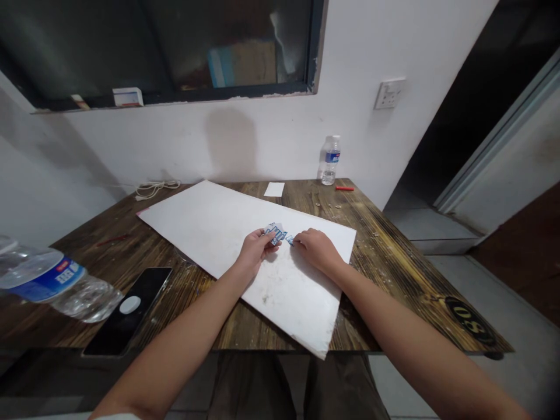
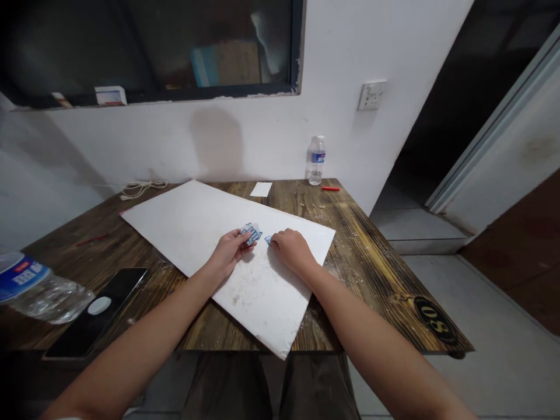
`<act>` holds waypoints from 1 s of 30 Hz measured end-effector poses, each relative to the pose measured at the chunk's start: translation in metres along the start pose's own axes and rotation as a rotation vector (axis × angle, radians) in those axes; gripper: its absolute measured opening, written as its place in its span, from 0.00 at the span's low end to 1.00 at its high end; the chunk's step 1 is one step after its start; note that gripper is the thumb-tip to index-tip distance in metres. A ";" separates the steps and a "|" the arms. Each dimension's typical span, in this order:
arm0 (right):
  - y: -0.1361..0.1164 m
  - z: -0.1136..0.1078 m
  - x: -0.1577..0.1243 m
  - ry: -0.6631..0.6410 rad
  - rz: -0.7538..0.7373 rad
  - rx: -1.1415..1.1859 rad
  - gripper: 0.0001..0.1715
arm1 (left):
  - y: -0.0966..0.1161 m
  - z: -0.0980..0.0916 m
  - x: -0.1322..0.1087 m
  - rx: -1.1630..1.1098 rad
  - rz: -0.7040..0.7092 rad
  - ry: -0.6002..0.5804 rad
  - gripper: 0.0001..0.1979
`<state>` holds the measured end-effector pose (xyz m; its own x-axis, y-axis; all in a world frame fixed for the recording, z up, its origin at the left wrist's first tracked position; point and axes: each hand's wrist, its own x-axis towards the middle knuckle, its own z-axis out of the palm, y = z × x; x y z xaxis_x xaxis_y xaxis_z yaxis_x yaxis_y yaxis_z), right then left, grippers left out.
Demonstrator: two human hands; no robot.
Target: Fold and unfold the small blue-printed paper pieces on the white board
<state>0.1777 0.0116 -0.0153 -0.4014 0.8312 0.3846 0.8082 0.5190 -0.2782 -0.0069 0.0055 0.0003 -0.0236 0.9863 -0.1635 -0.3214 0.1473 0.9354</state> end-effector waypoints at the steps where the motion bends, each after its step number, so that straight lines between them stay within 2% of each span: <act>1: 0.001 0.001 0.000 0.024 0.012 0.032 0.10 | 0.000 0.000 0.000 0.006 0.001 0.004 0.05; 9: 0.003 0.004 0.004 0.204 0.092 0.486 0.09 | 0.002 0.001 0.000 0.060 0.014 0.037 0.04; 15: -0.001 0.004 0.005 0.221 0.161 0.796 0.12 | 0.001 0.002 0.000 0.091 -0.005 0.041 0.03; 19: -0.002 0.004 0.005 0.209 0.191 0.978 0.15 | 0.000 0.003 -0.003 0.135 0.001 -0.011 0.02; 26: -0.001 0.004 0.006 0.239 0.244 0.984 0.15 | 0.004 0.007 -0.009 0.170 0.056 -0.139 0.05; 30: 0.000 0.005 0.006 0.255 0.264 0.967 0.16 | 0.003 0.006 -0.009 0.184 0.069 -0.168 0.08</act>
<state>0.1733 0.0175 -0.0179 -0.0674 0.9336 0.3520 0.1202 0.3578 -0.9260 -0.0021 -0.0022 0.0063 0.1234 0.9907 -0.0569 -0.1467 0.0749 0.9863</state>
